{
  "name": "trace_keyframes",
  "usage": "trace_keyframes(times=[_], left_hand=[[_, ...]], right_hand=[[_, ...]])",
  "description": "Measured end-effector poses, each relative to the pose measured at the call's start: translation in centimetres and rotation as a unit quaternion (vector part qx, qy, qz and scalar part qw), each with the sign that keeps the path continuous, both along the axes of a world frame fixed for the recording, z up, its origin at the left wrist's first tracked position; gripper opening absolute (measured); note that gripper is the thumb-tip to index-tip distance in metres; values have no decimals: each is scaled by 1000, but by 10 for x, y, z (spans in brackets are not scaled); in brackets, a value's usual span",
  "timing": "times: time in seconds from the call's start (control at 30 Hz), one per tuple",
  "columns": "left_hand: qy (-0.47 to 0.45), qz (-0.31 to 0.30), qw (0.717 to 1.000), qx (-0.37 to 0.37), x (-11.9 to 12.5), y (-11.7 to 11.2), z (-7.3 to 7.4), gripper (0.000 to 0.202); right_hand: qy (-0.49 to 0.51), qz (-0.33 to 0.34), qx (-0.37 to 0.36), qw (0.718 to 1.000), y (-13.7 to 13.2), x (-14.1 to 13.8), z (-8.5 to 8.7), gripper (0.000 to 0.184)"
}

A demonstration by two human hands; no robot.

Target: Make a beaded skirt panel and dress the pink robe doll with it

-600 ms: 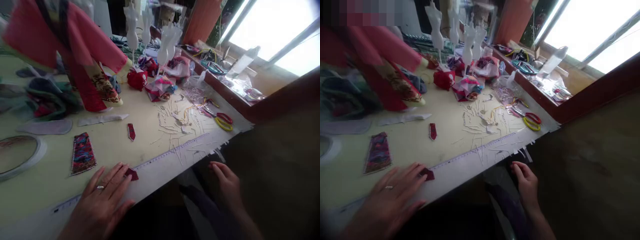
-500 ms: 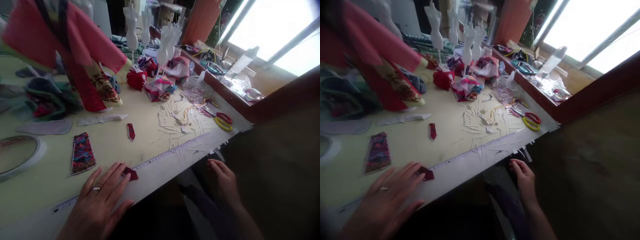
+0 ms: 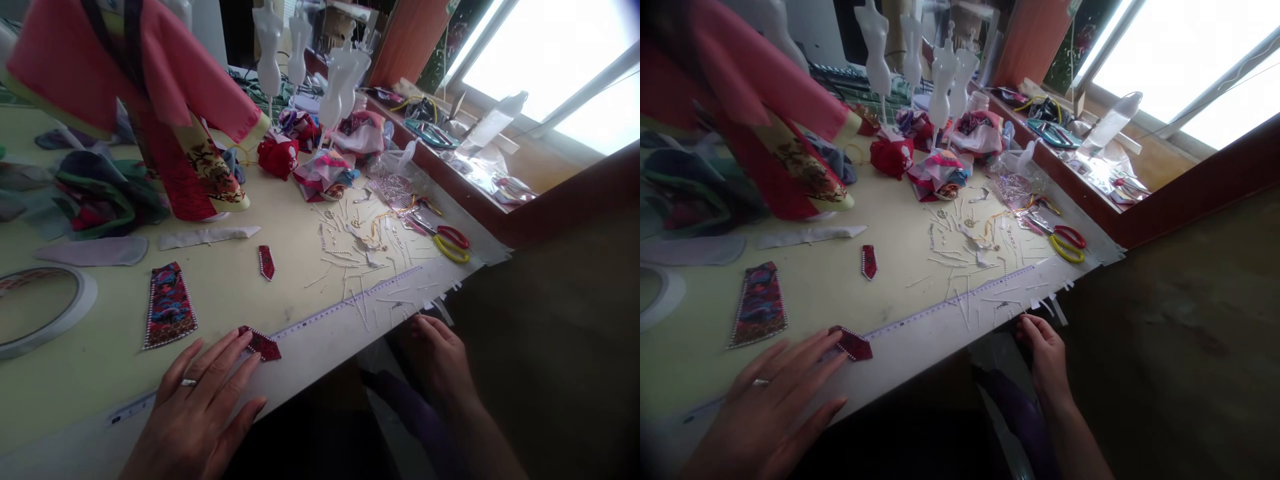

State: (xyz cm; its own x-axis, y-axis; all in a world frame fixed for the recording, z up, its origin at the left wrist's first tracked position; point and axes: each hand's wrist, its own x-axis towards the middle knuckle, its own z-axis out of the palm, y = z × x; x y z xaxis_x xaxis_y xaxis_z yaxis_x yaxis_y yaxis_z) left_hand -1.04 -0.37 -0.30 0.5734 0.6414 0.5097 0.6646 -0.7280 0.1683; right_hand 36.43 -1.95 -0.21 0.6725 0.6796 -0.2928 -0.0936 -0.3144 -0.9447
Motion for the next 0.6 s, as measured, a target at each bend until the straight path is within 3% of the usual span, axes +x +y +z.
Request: trace_keyframes(times=[0.6], left_hand=[[-1, 1, 1000, -18, 2, -2, 3, 42]], right_hand=[[-22, -46, 47, 998, 13, -3, 2, 27]])
